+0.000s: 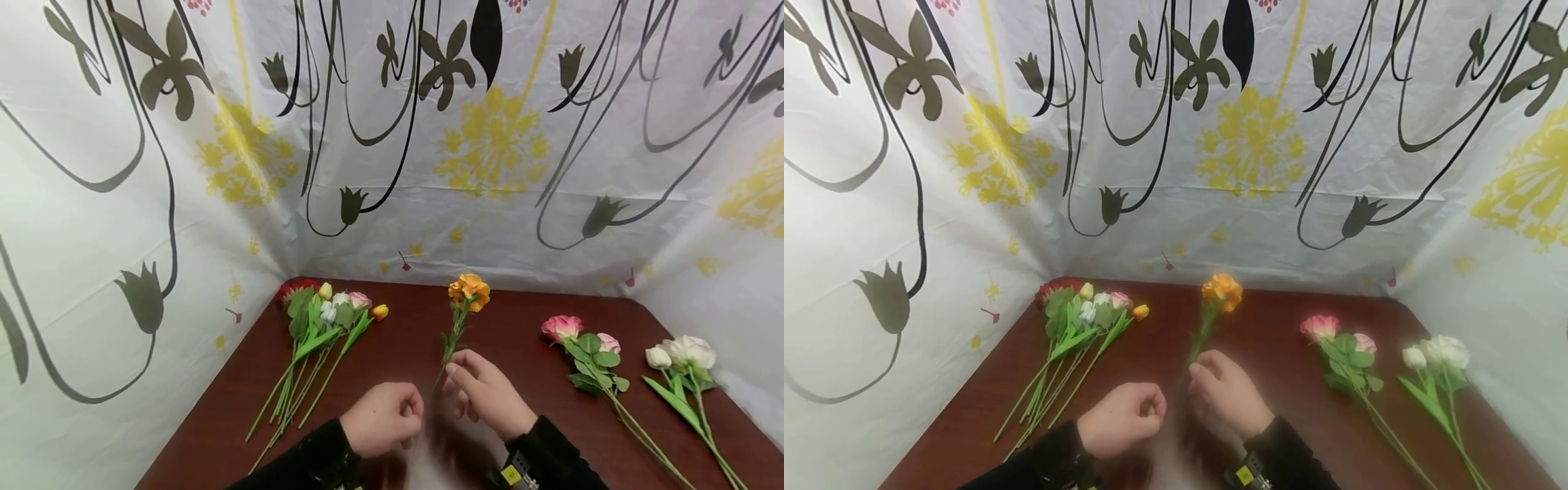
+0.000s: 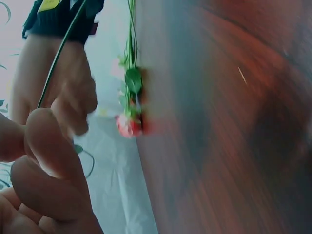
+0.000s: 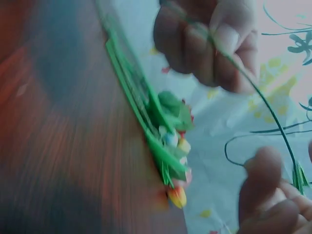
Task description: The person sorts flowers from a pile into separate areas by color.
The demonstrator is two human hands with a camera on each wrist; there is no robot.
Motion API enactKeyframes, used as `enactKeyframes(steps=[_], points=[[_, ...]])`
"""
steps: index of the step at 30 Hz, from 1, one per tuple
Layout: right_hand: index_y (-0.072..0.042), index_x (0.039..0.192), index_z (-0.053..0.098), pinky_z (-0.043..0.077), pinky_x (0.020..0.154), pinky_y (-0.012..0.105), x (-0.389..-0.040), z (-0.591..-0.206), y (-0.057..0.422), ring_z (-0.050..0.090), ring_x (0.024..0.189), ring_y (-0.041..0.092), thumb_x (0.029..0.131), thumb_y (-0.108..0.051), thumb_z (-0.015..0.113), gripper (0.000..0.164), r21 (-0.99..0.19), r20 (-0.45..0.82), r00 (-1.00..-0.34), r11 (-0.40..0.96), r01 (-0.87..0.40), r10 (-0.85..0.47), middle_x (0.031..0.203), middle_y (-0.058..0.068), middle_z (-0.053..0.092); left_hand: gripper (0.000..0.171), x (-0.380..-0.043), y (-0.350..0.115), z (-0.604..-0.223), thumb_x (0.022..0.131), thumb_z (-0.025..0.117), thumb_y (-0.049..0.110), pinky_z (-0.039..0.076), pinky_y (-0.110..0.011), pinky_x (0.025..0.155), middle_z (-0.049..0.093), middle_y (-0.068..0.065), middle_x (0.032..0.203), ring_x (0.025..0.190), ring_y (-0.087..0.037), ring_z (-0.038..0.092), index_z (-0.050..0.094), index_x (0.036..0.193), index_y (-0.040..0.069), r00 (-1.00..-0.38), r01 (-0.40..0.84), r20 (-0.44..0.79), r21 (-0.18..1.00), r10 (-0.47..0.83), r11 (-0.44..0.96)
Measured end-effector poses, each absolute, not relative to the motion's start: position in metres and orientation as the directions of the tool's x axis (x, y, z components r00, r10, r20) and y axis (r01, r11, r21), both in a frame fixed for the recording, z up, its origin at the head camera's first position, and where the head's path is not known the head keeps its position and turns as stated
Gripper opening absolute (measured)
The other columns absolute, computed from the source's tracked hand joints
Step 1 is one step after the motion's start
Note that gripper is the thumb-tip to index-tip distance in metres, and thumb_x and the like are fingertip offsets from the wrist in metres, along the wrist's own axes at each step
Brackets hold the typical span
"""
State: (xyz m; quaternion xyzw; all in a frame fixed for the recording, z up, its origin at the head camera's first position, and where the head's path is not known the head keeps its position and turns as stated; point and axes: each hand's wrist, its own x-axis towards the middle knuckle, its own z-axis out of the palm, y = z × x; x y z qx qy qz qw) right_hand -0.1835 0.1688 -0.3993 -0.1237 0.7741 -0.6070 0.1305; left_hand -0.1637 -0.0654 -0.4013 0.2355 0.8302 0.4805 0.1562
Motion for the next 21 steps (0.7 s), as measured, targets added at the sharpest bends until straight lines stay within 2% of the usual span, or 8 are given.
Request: enactKeyframes(steps=[4, 11, 17, 21], points=[[0.0, 0.113, 0.054, 0.042, 0.051, 0.029, -0.185, -0.4, 0.164, 0.056, 0.06, 0.02, 0.105, -0.039, 0.055, 0.04, -0.989, -0.047, -0.952, 0.146, 0.003, -0.302, 0.087, 0.013, 0.064, 0.016, -0.162, -0.053, -0.404, 0.081, 0.059, -0.001, 0.037, -0.024, 0.047, 0.063, -0.003, 0.06, 0.057, -0.02, 0.066, 0.061, 0.082, 0.015, -0.824, 0.205, -0.061, 0.895, 0.564, 0.396], [0.0, 0.101, 0.052, 0.041, 0.053, 0.029, -0.185, -0.399, 0.181, 0.054, 0.06, 0.019, 0.106, -0.037, 0.053, 0.037, -0.993, -0.063, -0.942, 0.111, 0.027, -0.329, 0.083, 0.011, 0.062, 0.014, -0.163, -0.041, -0.407, 0.087, 0.063, 0.003, 0.039, -0.023, 0.049, 0.063, 0.0, 0.063, 0.058, -0.015, 0.064, 0.061, 0.084, 0.017, -0.804, 0.243, -0.036, 0.891, 0.594, 0.383], [0.001, 0.095, 0.052, 0.044, 0.052, 0.033, -0.185, -0.404, 0.214, 0.052, 0.059, 0.02, 0.106, -0.038, 0.053, 0.041, -0.972, -0.095, -0.931, 0.233, 0.011, -0.352, 0.08, 0.012, 0.061, 0.015, -0.168, -0.052, -0.413, 0.09, 0.071, 0.012, 0.044, -0.025, 0.057, 0.062, 0.006, 0.068, 0.059, -0.01, 0.06, 0.061, 0.084, 0.023, -0.844, 0.302, 0.017, 0.841, 0.537, 0.448], [-0.001, 0.088, 0.051, 0.041, 0.05, 0.033, -0.186, -0.41, 0.241, 0.046, 0.055, 0.018, 0.106, -0.038, 0.053, 0.041, -0.906, -0.123, -0.933, 0.421, -0.033, -0.337, 0.068, 0.006, 0.053, 0.015, -0.173, -0.068, -0.415, 0.09, 0.073, 0.016, 0.044, -0.027, 0.062, 0.059, 0.008, 0.072, 0.062, -0.007, 0.054, 0.061, 0.086, 0.024, -0.878, 0.33, 0.049, 0.782, 0.475, 0.53]])
